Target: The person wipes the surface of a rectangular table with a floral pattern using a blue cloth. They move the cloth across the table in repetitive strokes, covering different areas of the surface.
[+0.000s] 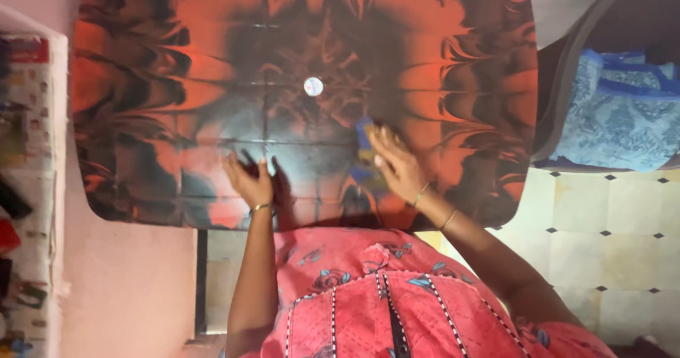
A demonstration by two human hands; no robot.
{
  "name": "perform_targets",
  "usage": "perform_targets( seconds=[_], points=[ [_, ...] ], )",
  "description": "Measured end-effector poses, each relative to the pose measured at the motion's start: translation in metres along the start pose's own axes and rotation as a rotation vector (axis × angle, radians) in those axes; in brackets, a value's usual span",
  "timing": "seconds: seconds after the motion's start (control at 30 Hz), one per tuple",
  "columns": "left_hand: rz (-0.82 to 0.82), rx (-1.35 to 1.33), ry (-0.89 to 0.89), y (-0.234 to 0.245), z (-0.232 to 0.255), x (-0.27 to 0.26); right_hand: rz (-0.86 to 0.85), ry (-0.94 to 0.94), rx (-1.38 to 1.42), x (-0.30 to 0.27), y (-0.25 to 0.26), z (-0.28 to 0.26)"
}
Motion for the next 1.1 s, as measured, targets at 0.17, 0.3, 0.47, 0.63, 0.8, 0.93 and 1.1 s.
perform_targets(
  seconds=[0.17,0.3,0.47,0.63,0.8,0.93,1.1],
  points=[
    [-0.011,-0.11,-0.039,-0.021,0.075,-0.018,0.225,0.125,-0.108,0.025,0.099,-0.027],
    [0.016,-0.109,-0.015,-0.024,0.09,-0.039,0.054,0.11,-0.338,0.029,0.099,0.013],
    [0.022,-0.103,0.081,-0.026,0.074,-0.068,-0.246,0.03,-0.245,-0.001,0.072,0.081],
    [0.04,-0.107,0.119,-0.01,0.06,-0.079,-0.16,0.016,-0.301,-0.002,0.102,0.075],
    [0.008,-0.14,0.145,-0.003,0.057,-0.057,-0.024,0.117,-0.361,0.049,0.118,0.03],
    [-0.026,-0.137,0.071,-0.004,0.061,-0.022,0.016,0.009,-0.426,0.094,0.109,0.052],
    [-0.099,-0.037,-0.009,-0.01,0.038,0.017,0.061,-0.148,-0.598,0.116,0.073,0.124]
  ],
)
Point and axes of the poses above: each hand's wrist, its own x-axis towards the middle knuckle, its own y-axis out of the back of the hand, z = x × y, the point moved 10 cm from there along x, towards the middle knuckle, and after that the axes turned 4 degrees about x, right-handed, at the moved point
